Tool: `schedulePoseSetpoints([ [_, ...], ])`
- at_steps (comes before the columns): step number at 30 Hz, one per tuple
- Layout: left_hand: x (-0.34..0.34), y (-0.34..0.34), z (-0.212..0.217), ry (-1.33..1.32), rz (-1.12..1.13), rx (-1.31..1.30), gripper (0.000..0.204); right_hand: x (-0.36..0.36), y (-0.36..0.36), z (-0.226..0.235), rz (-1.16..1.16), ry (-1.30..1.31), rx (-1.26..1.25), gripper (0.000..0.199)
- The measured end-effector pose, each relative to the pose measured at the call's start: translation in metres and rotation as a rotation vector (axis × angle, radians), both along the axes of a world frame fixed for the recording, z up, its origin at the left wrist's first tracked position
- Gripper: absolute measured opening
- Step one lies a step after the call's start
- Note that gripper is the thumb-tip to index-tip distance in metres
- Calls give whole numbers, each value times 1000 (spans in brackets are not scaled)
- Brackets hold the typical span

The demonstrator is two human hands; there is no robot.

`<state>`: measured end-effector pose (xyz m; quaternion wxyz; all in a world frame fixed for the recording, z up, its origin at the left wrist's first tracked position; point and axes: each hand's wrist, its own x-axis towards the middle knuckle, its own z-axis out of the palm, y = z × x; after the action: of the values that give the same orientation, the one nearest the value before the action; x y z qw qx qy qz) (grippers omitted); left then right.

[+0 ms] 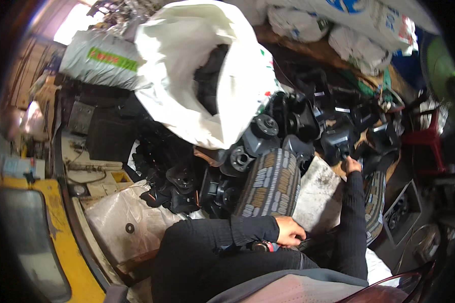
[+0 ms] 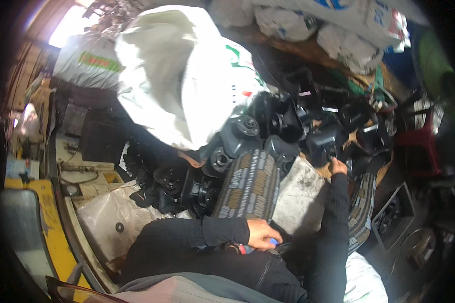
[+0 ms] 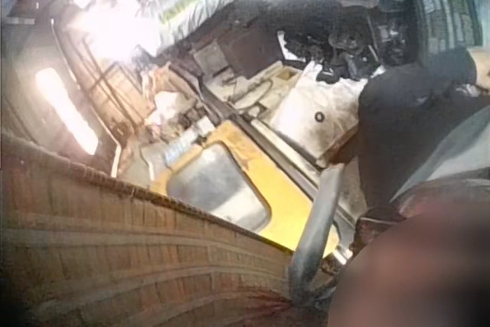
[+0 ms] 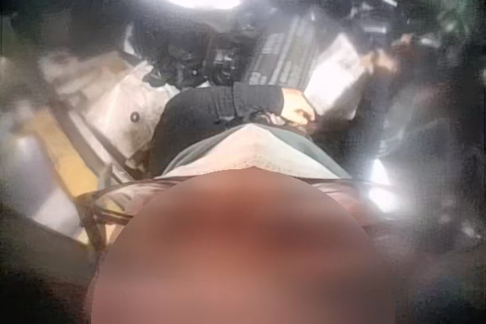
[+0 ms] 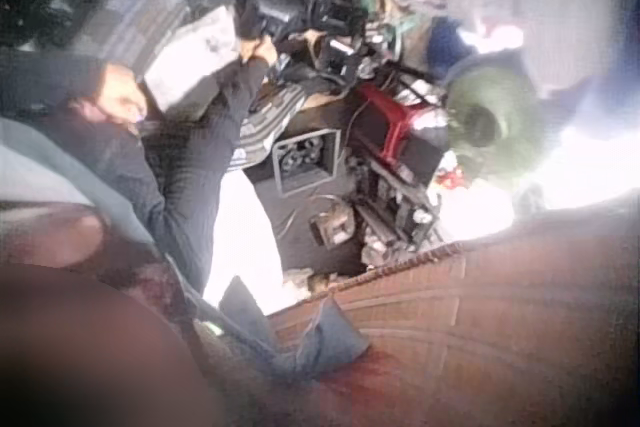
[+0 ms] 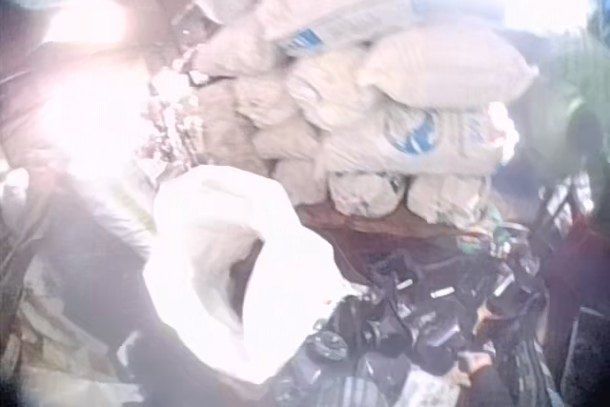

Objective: The person uses a cordless drill to fasten small metal rings into black plastic components. They repeatedly pick up parts, align them, and drive fasteners into place, then set the finished pieces aside.

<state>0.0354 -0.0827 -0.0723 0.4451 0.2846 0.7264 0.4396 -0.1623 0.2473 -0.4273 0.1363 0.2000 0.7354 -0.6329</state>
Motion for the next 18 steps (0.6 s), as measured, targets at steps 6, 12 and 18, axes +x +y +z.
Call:
schedulePoseSetpoints([
  [6, -64, -84, 97, 693, 862, 478, 19, 117, -44, 231, 238, 172, 289, 40],
  [12, -251, -247, 36, 807, 1428, -572, 35, 258, -143, 263, 289, 94, -334, 20],
  [18, -294, -197, -41, 1074, 879, -745, 43, 257, -144, 303, 314, 101, -60, 27],
])
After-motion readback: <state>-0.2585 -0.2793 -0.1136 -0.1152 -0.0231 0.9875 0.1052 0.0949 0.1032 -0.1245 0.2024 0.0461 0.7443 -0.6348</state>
